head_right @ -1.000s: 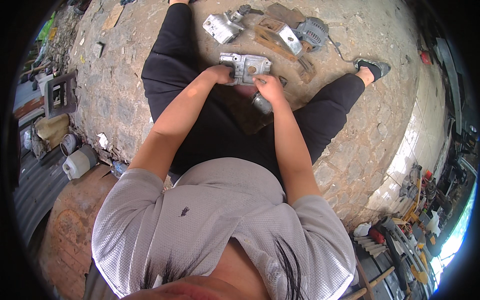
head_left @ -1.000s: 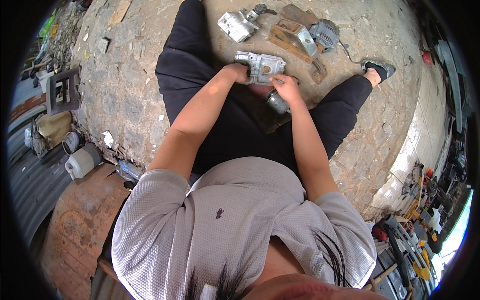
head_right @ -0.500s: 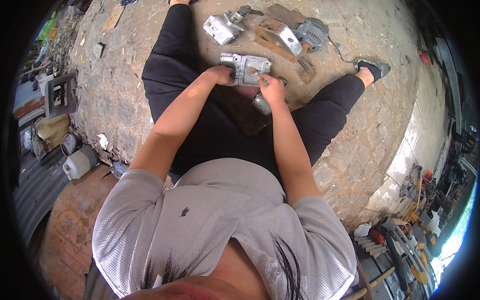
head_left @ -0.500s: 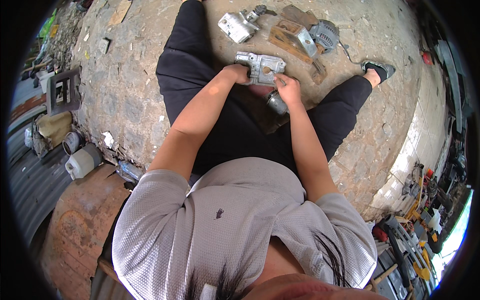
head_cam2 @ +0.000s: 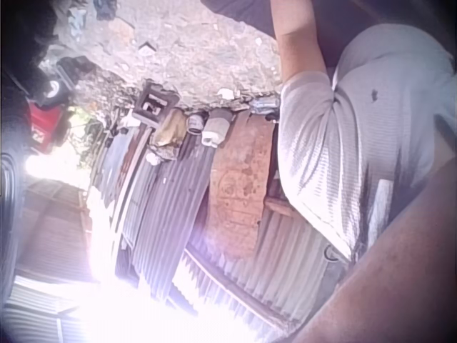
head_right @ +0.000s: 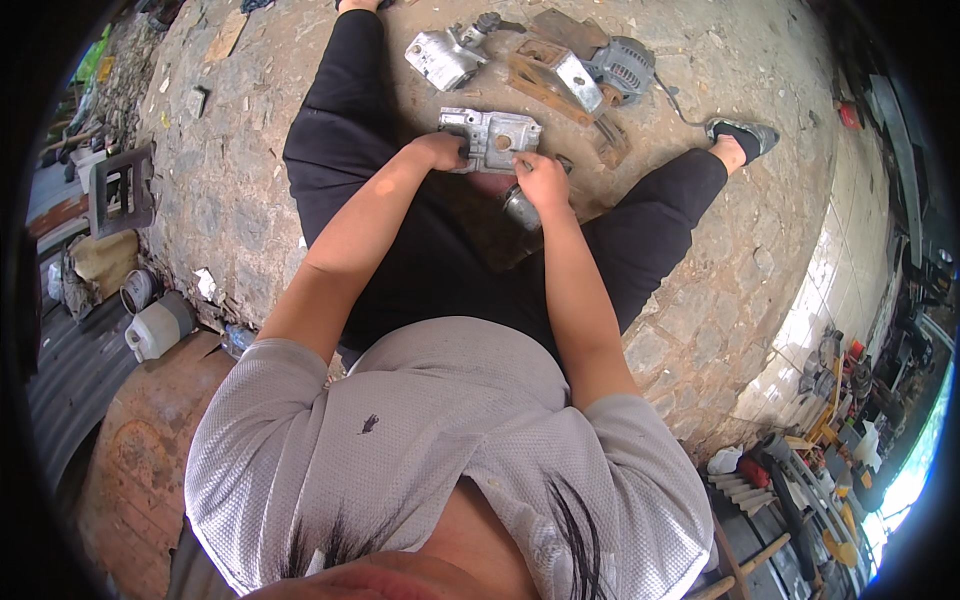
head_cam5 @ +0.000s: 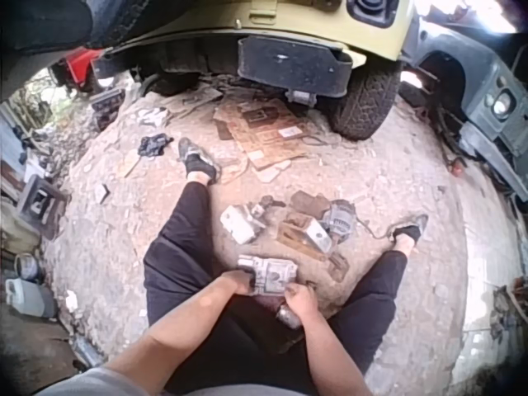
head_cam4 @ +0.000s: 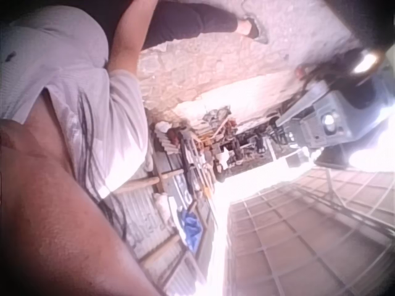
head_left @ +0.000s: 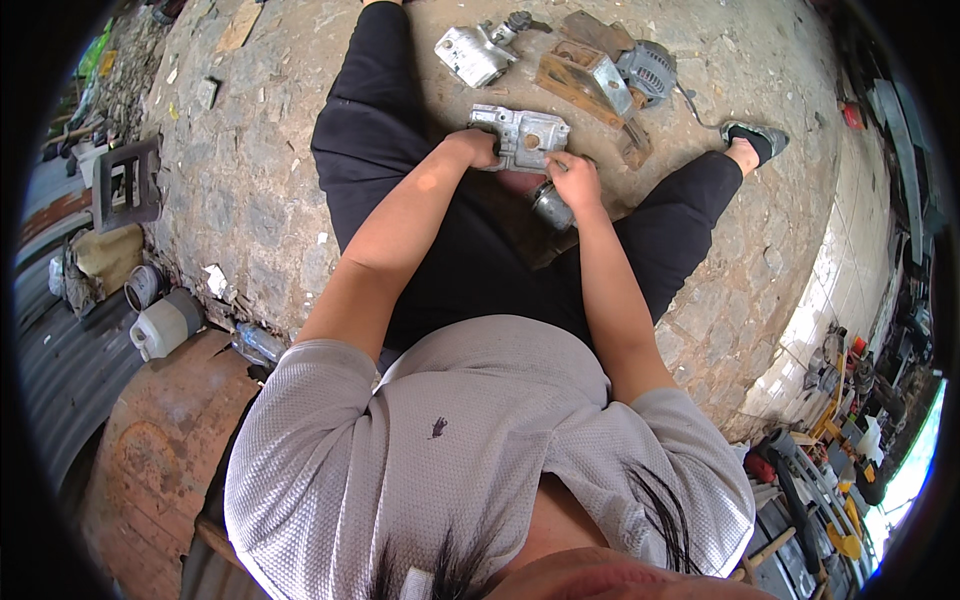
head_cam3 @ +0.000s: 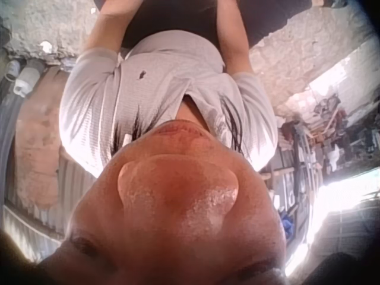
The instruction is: The person sits on the floor and uses a screwdriver to loosen and remove screws from a metallic mechanical part. They repeatedly adjust the part, remove screws, and place them on the floor nearby.
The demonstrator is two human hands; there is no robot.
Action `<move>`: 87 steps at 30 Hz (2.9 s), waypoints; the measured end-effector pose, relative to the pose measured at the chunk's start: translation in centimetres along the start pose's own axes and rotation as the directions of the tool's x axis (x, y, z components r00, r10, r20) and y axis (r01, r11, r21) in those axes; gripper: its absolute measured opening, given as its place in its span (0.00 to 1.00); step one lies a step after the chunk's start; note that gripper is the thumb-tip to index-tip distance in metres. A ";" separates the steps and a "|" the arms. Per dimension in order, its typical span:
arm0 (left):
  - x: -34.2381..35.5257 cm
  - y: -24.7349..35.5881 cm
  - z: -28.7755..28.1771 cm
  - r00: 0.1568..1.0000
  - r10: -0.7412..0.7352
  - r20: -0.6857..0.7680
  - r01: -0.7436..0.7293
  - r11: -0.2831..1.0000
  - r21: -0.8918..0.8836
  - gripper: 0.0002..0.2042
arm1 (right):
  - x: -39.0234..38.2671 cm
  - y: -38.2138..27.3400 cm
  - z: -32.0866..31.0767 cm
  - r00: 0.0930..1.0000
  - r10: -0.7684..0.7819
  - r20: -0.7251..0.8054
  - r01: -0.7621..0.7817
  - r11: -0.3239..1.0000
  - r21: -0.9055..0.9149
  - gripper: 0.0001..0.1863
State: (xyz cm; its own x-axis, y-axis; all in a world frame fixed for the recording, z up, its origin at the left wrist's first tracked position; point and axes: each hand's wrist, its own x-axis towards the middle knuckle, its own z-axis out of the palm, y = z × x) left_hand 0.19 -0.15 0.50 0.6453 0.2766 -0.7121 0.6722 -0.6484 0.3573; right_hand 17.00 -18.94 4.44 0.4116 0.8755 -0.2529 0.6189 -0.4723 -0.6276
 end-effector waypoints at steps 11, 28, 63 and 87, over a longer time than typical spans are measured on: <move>0.1 0.1 0.1 1.000 0.014 -0.011 -0.014 1.000 0.004 0.30 | -0.1 0.3 -0.7 0.991 0.101 0.085 -0.106 0.993 0.046 0.14; 0.9 -0.5 0.5 1.000 0.018 0.012 -0.018 1.000 -0.015 0.32 | -0.1 1.0 -1.0 0.987 0.048 0.150 -0.037 0.996 -0.080 0.14; -3.3 0.2 -3.8 0.834 -0.167 -0.525 0.096 0.982 -0.160 0.13 | 1.5 -0.4 -1.8 0.826 -0.153 -0.542 0.255 0.960 0.117 0.10; -1.2 -1.0 -2.8 0.875 -0.244 -0.419 0.028 0.888 -0.459 0.23 | 0.6 0.6 -3.7 0.927 0.034 -0.373 -0.017 0.999 0.050 0.12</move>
State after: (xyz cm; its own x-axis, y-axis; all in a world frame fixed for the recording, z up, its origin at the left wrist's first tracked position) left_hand -0.23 2.20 2.68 0.5528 0.6968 -0.4570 0.7813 -0.2426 0.5751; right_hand 20.06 -19.07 6.64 0.6523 0.7577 0.0188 0.5778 -0.4810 -0.6593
